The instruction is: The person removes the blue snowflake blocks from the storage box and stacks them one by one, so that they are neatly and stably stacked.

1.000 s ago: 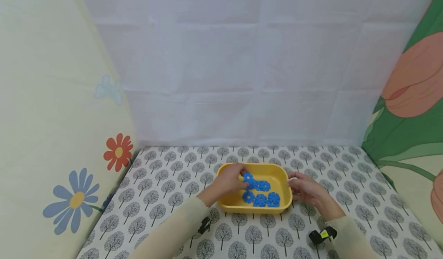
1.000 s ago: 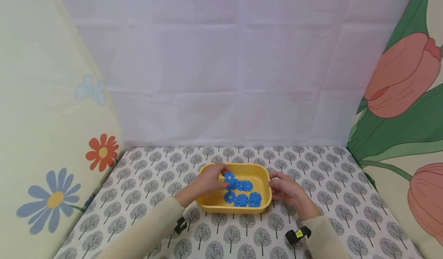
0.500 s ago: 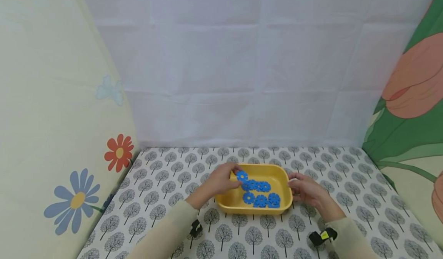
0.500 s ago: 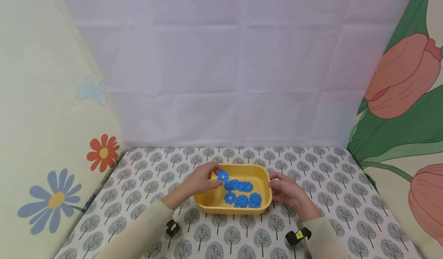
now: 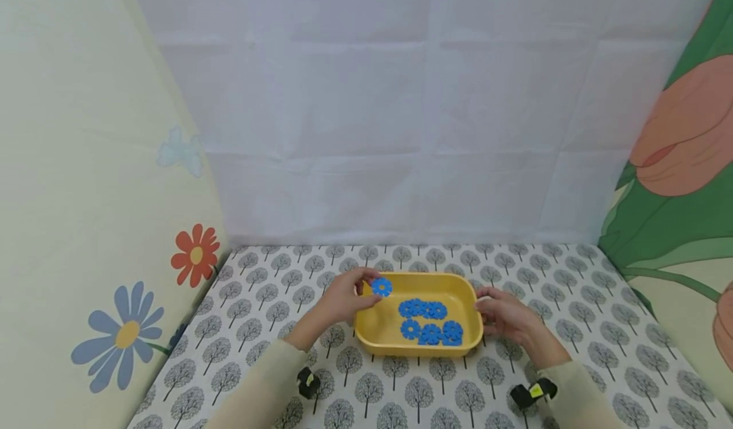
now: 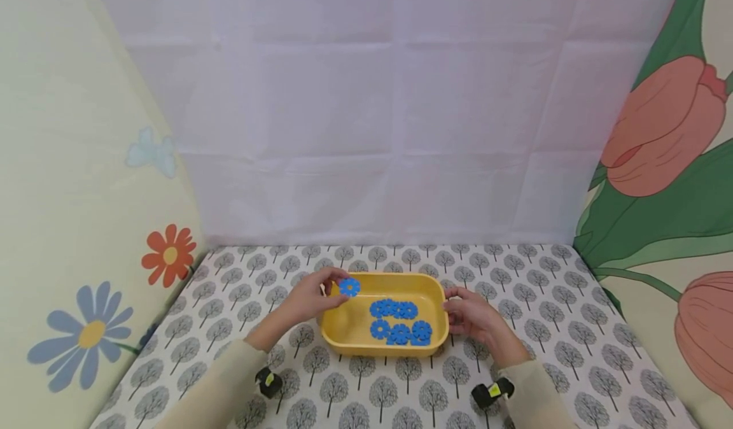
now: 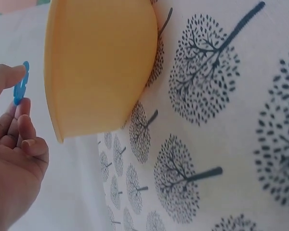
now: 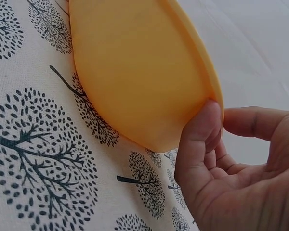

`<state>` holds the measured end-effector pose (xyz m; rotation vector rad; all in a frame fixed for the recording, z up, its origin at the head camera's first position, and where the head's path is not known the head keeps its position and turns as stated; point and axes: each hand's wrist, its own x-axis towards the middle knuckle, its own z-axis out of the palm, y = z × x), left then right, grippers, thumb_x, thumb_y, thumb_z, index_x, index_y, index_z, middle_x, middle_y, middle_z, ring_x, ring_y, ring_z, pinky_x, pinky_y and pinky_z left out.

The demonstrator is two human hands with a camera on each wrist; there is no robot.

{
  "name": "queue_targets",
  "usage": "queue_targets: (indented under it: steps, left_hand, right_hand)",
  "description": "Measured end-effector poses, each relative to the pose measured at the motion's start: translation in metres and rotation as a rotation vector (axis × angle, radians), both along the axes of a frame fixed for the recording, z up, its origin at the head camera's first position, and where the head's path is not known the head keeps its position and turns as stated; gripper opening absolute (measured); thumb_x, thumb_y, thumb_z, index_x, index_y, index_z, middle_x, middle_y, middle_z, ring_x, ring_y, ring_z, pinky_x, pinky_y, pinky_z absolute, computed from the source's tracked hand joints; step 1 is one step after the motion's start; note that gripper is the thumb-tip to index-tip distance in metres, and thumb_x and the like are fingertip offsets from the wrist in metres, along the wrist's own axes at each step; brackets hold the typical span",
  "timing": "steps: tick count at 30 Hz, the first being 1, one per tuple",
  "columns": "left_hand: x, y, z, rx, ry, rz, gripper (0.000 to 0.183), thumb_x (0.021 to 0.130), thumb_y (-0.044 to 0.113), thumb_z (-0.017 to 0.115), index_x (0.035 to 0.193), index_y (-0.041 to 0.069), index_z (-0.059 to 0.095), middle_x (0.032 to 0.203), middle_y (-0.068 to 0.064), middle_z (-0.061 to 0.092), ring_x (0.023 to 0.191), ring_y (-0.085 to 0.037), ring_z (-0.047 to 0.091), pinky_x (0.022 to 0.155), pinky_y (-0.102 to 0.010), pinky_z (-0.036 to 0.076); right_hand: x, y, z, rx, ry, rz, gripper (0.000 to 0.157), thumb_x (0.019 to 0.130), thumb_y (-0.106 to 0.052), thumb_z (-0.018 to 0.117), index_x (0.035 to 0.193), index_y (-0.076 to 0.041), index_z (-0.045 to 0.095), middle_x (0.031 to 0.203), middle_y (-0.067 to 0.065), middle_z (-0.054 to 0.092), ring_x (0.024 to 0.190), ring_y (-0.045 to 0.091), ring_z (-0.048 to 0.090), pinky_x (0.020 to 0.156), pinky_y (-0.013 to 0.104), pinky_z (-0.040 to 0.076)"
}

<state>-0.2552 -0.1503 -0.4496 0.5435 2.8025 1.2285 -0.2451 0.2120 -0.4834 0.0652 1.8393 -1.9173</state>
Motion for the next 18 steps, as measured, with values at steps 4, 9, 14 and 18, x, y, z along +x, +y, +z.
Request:
queue_targets:
  steps: [4, 9, 14, 18]
  left_hand:
    - [0.000, -0.012, -0.001, 0.039, 0.004, 0.006, 0.039, 0.089, 0.022, 0.079, 0.125, 0.014, 0.066, 0.104, 0.000, 0.065, 0.076, -0.013, 0.052, 0.059, -0.025, 0.043]
    - [0.002, -0.028, -0.002, 0.077, -0.002, 0.032, 0.042, 0.090, 0.023, 0.079, 0.128, 0.011, 0.065, 0.102, -0.002, 0.064, 0.076, -0.015, 0.051, 0.057, -0.025, 0.043]
    - [0.002, -0.044, -0.007, 0.093, -0.033, 0.068, 0.044, 0.091, 0.022, 0.077, 0.130, 0.010, 0.063, 0.102, -0.004, 0.062, 0.077, -0.016, 0.050, 0.055, -0.025, 0.043]
    - [0.002, -0.056, -0.011, 0.103, -0.054, 0.107, 0.044, 0.090, 0.019, 0.077, 0.130, 0.009, 0.063, 0.103, -0.006, 0.062, 0.078, -0.016, 0.050, 0.056, -0.024, 0.043]
  right_hand:
    - [0.000, -0.001, 0.000, 0.002, -0.003, -0.004, 0.020, 0.098, -0.009, 0.059, 0.115, -0.006, 0.051, 0.079, 0.004, 0.062, 0.067, 0.014, 0.061, 0.062, 0.030, 0.056]
    - [-0.001, -0.002, 0.000, 0.011, -0.007, -0.011, 0.020, 0.097, -0.009, 0.060, 0.114, -0.006, 0.050, 0.078, 0.004, 0.062, 0.067, 0.014, 0.061, 0.062, 0.030, 0.055]
    - [-0.002, -0.003, 0.000, 0.023, -0.012, -0.021, 0.020, 0.097, -0.007, 0.059, 0.114, -0.006, 0.049, 0.078, 0.004, 0.061, 0.066, 0.014, 0.061, 0.061, 0.029, 0.054]
    - [-0.003, -0.003, 0.000, 0.032, -0.015, -0.034, 0.020, 0.097, -0.007, 0.058, 0.115, -0.006, 0.050, 0.079, 0.005, 0.062, 0.067, 0.015, 0.061, 0.061, 0.030, 0.055]
